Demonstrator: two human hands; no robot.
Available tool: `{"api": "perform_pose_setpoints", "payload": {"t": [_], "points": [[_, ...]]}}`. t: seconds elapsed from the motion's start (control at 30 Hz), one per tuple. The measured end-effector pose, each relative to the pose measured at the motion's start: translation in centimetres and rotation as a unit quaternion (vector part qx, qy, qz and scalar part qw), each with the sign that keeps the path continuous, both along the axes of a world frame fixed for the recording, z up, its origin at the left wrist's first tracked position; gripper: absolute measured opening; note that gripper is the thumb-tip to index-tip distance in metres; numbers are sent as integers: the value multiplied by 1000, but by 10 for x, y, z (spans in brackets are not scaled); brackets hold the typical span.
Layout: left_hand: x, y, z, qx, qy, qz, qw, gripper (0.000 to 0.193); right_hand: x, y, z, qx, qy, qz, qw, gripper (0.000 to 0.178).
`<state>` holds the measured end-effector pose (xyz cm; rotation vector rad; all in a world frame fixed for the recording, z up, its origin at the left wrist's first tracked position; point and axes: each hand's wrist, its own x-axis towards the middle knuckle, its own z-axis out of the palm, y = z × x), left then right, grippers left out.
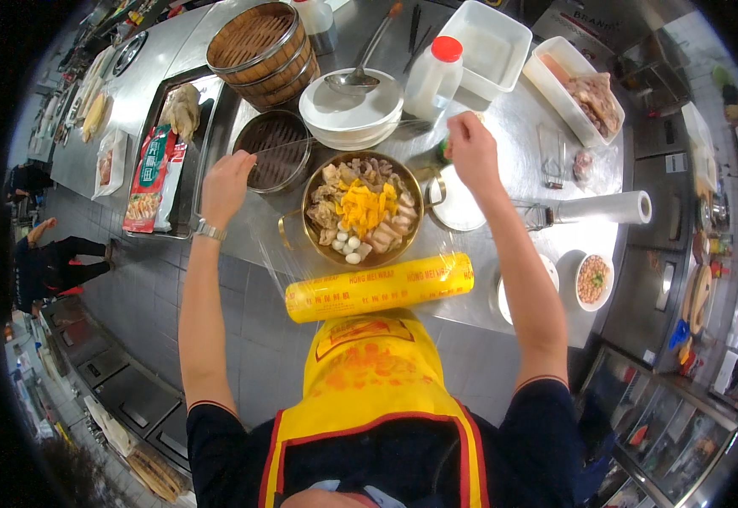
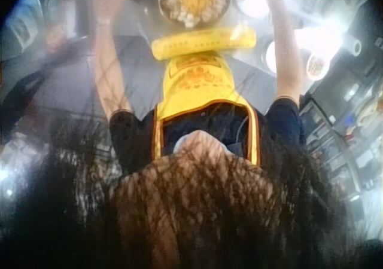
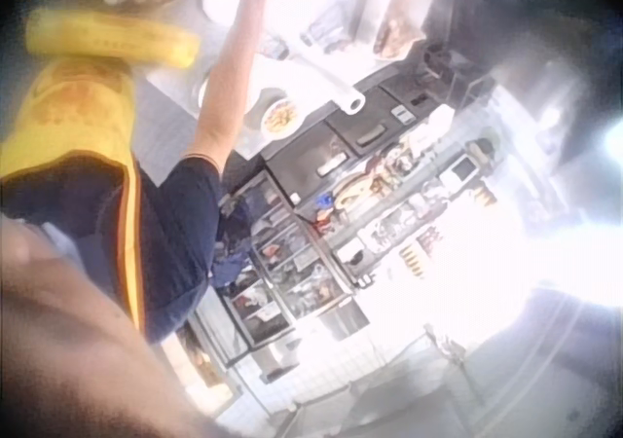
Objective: The person assembles a dish by placing yellow food items and white eggs into a brass pot containing meat and other ingredients. They then retrieve plastic wrap, cover the pot, and carry it across the kitchen.
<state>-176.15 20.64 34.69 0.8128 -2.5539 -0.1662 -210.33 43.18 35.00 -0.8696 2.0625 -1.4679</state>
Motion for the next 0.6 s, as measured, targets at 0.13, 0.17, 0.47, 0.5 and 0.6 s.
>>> {"api": "perform_pose_setpoints", "payload": {"t": [0.13,0.17,0.47,0.5,0.6], "points": [[-10,-9,-46,42,18,35,998,27,4,-24,-45,-12,-55,-41,998,21],[-11,-10,-56,81,21,53,995,28,5,-27,-55,-19,-66,-46,997,21],[-16,11,-113,364,157,170,902,35,9,-40,-124,53,-44,-94,993,19],[-17,10,-116,348,146,171,910,35,8,-42,-130,49,-47,-101,993,19],[-21,6,-125,382,123,191,896,37,5,-49,-147,40,-8,-100,994,21]]}}
